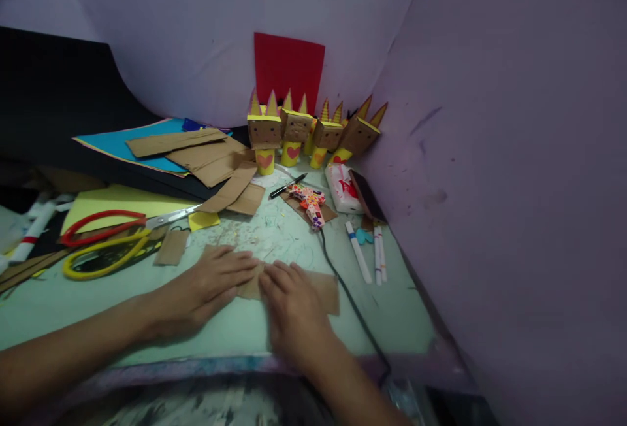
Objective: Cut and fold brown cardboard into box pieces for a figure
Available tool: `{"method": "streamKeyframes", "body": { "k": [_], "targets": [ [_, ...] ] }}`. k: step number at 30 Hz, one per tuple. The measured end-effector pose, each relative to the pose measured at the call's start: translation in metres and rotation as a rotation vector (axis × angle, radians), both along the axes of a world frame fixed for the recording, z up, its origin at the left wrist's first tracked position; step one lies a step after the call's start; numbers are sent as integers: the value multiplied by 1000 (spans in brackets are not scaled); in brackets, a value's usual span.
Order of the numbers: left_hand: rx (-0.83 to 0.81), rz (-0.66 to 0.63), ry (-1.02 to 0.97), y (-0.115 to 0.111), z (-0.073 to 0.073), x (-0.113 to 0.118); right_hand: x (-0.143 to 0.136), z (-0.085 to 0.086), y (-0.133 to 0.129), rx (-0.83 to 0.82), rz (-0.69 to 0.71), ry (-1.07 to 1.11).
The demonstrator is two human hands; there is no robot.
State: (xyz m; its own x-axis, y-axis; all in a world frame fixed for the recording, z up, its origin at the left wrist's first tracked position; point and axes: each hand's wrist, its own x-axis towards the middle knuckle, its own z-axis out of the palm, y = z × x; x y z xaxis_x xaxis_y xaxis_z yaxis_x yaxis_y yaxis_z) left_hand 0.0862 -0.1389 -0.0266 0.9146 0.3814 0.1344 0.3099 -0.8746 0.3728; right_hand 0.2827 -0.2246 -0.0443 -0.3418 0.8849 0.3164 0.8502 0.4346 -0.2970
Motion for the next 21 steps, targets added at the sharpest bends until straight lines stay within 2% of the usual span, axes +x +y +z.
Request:
{"method": "streamKeyframes", "body": {
  "k": [8,14,17,21],
  "targets": [
    [114,6,67,-1,-3,4,0,-2,0,-15,19,-50],
    [215,-28,104,-3,2,12,-3,6,5,-28,31,-55],
    [202,-20,56,-3,2,11,-3,6,4,-8,13,5],
    [170,-8,-42,1,-4,6,-1,-2,2,0,-18,87]
  ]
}}
